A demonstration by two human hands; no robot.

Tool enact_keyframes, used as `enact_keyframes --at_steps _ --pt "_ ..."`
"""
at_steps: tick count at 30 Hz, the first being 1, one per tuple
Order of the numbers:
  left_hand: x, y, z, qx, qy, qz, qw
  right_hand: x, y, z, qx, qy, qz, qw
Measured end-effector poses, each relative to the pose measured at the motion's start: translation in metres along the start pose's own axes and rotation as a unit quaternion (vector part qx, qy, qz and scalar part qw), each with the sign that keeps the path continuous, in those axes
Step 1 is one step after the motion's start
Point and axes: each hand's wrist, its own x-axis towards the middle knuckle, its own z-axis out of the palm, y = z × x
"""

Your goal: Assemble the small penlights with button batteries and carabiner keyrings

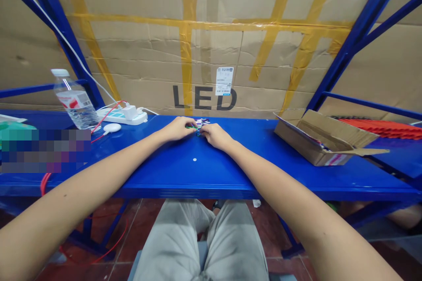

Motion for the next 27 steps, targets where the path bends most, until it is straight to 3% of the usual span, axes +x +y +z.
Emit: enact_keyframes --at_steps 14,20,27 --pt "-0.0045 0.0079 -0.0036 0.106 -0.033 0.034 0.993 0.0012 -0.0046 0.0026 -0.104 -0.023 -0.004 0.994" --pt "-0.0049 0.0069 -0.0055 0.124 -0.036 0.027 0.991 0.0007 -0.0066 0.0007 -0.079 -0.011 0.004 0.997" --pt "-0.0041 -0.0011 -0.0044 0.066 -0.036 0.013 0.997 0.0007 -0.0069 -0.0011 -0.033 0.015 0.001 0.999"
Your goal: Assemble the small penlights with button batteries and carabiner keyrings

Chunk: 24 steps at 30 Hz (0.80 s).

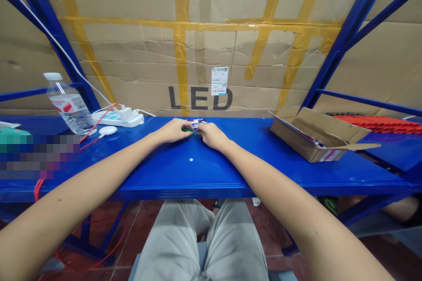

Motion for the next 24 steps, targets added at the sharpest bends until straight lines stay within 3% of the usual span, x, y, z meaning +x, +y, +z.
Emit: enact_keyframes --at_steps 5,10,19,24 --pt "0.004 -0.006 0.003 -0.074 0.019 -0.029 0.997 0.000 0.007 0.000 0.058 0.051 0.022 0.997" --pt "0.008 -0.005 0.003 -0.183 0.073 -0.057 0.979 0.002 0.016 -0.001 0.131 0.082 0.073 0.985" --pt "0.009 0.002 0.001 -0.258 0.126 -0.031 0.957 0.000 0.014 -0.006 0.202 0.039 0.095 0.974" --pt "0.007 0.008 0.001 -0.283 0.126 -0.001 0.951 0.001 0.005 -0.012 0.318 0.023 0.086 0.944"
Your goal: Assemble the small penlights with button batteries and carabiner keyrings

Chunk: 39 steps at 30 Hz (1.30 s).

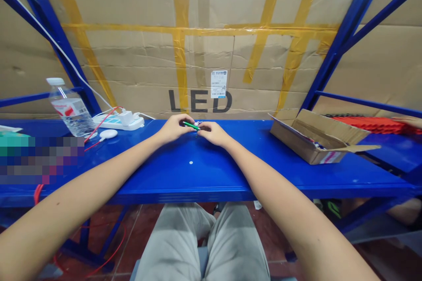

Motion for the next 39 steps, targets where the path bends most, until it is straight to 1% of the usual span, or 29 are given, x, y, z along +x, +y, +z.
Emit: enact_keyframes --at_steps 4,8,10,13,14,16,19,24,26,28,30,31,34,36,39 --pt "-0.003 0.005 0.005 -0.015 -0.016 0.024 0.999 0.001 -0.004 0.003 0.088 -0.011 0.015 0.996" --pt "-0.002 0.002 0.010 -0.046 -0.008 0.040 0.998 0.002 -0.002 0.006 0.119 -0.014 0.036 0.992" --pt "0.001 -0.002 0.010 -0.055 0.014 0.012 0.998 0.002 0.000 0.008 0.129 -0.004 0.052 0.990" --pt "0.004 -0.005 0.008 -0.043 0.044 -0.069 0.996 0.003 0.002 0.009 0.125 0.022 0.069 0.990" --pt "0.005 -0.005 0.007 -0.041 0.044 -0.092 0.994 0.003 0.003 0.009 0.119 0.030 0.071 0.990" --pt "0.005 -0.004 0.005 -0.043 0.030 -0.114 0.992 0.003 0.002 0.009 0.105 0.038 0.072 0.991" --pt "0.004 -0.002 0.004 -0.057 0.014 -0.106 0.993 0.001 -0.001 0.009 0.085 0.029 0.071 0.993" --pt "0.002 -0.001 0.006 -0.082 -0.007 -0.081 0.993 0.000 -0.009 0.006 0.069 -0.024 0.064 0.995" --pt "0.002 0.000 0.006 -0.096 -0.013 -0.079 0.992 0.000 -0.009 0.006 0.090 -0.033 0.070 0.993" --pt "0.002 0.002 0.007 -0.122 -0.001 -0.077 0.990 0.000 -0.008 0.006 0.132 -0.040 0.077 0.987" --pt "0.002 0.004 0.008 -0.191 0.018 -0.084 0.978 -0.001 -0.009 0.007 0.166 -0.054 0.077 0.982" --pt "0.002 0.005 0.008 -0.237 0.023 -0.094 0.967 -0.001 -0.010 0.007 0.174 -0.066 0.075 0.980" --pt "0.000 0.008 0.007 -0.351 0.010 -0.133 0.927 -0.003 -0.014 0.008 0.179 -0.106 0.077 0.975" --pt "-0.001 0.009 0.006 -0.382 -0.004 -0.150 0.912 -0.004 -0.018 0.009 0.187 -0.122 0.087 0.971" --pt "-0.003 0.008 0.005 -0.402 -0.023 -0.160 0.901 -0.005 -0.021 0.011 0.195 -0.119 0.099 0.968"
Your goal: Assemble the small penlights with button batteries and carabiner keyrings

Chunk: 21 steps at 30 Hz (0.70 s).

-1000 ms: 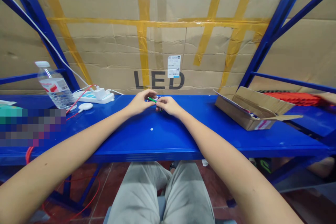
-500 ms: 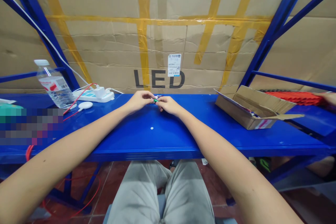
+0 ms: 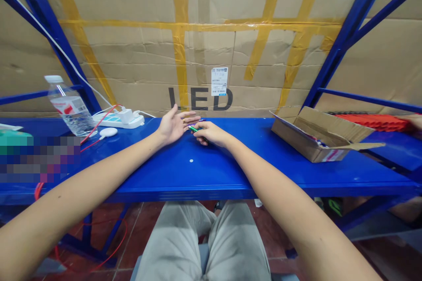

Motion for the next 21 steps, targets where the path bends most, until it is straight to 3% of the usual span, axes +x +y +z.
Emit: enact_keyframes --at_steps 5,11,15,21 --pt "-0.0001 -0.0022 -0.0020 0.008 -0.014 -0.017 1.000 -0.0004 -0.0032 0.0023 -0.016 0.006 0.018 1.000" --pt "0.0010 -0.0049 -0.0023 0.031 -0.026 -0.028 0.999 -0.0011 -0.0059 0.0019 0.050 -0.018 0.026 0.998" --pt "0.0009 -0.0054 -0.0017 0.033 -0.025 -0.026 0.999 0.0001 -0.0043 0.0002 0.016 -0.022 -0.003 1.000" --pt "0.0010 -0.0055 -0.0017 0.045 -0.019 -0.031 0.998 0.0021 0.0005 -0.0017 -0.038 0.021 -0.014 0.999"
